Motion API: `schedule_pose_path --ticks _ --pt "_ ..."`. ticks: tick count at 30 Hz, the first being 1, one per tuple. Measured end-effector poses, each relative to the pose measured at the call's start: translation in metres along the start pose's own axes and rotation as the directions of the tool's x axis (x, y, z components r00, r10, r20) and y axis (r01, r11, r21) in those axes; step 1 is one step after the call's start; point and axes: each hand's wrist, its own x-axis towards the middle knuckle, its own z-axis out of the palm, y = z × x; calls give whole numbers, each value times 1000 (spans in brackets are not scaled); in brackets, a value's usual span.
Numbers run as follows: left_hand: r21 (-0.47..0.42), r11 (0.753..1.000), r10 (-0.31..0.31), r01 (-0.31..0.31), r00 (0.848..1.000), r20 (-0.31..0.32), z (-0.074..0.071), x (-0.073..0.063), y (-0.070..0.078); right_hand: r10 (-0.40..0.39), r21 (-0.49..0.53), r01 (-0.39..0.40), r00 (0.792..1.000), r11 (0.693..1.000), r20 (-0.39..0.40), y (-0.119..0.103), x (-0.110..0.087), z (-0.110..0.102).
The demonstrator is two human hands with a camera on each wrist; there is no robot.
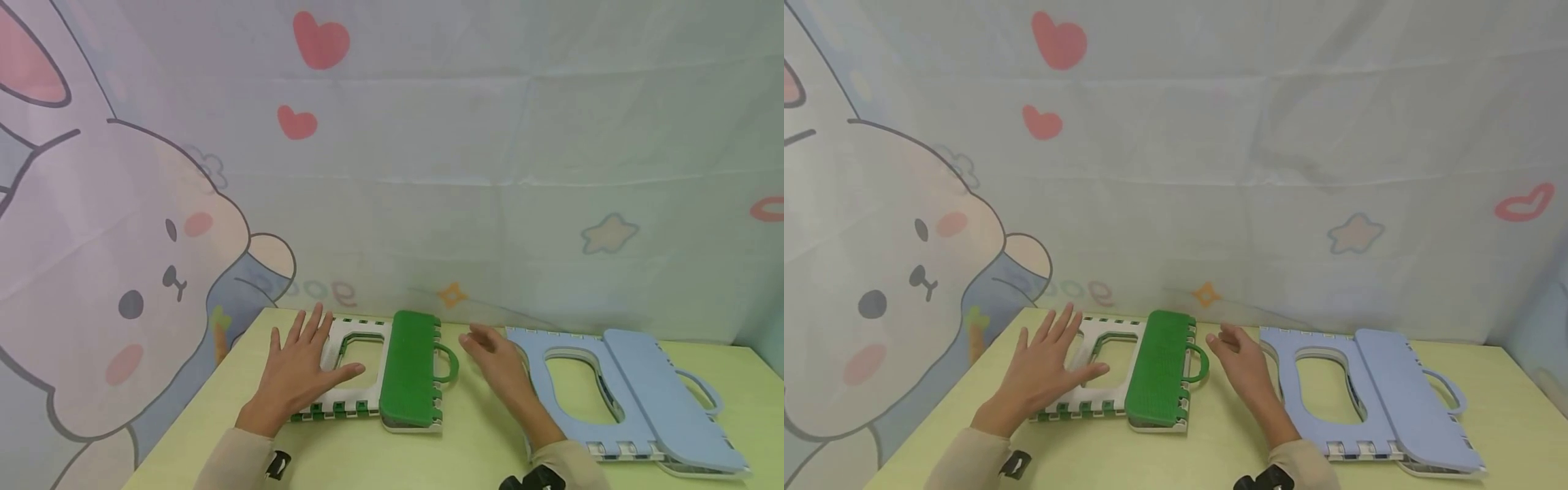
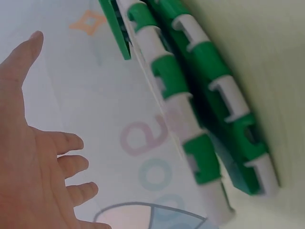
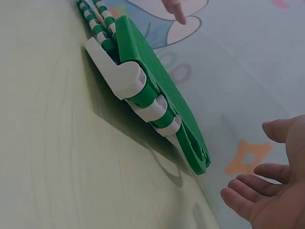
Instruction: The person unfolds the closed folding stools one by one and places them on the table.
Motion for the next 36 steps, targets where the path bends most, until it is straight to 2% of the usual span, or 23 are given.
schedule_pose_path --ticks 9,19,26,32,36 --pt "-13 1000 5 -5 1000 19 1 -8 -27 27 89 -26 1000 996 -15 4 2 10" --pt "-104 993 57 -47 993 101 -11 -14 -53 41 112 -39 999 993 -16 9 3 19" --pt "-186 982 23 20 974 226 -10 -18 -60 58 81 -56 998 995 -24 14 3 23" --pt "-253 967 38 28 967 252 -7 -17 -66 53 90 -50 998 995 -37 16 3 26" --pt "-337 940 48 47 962 268 -7 -20 -73 56 82 -53 997 995 -43 16 4 27"
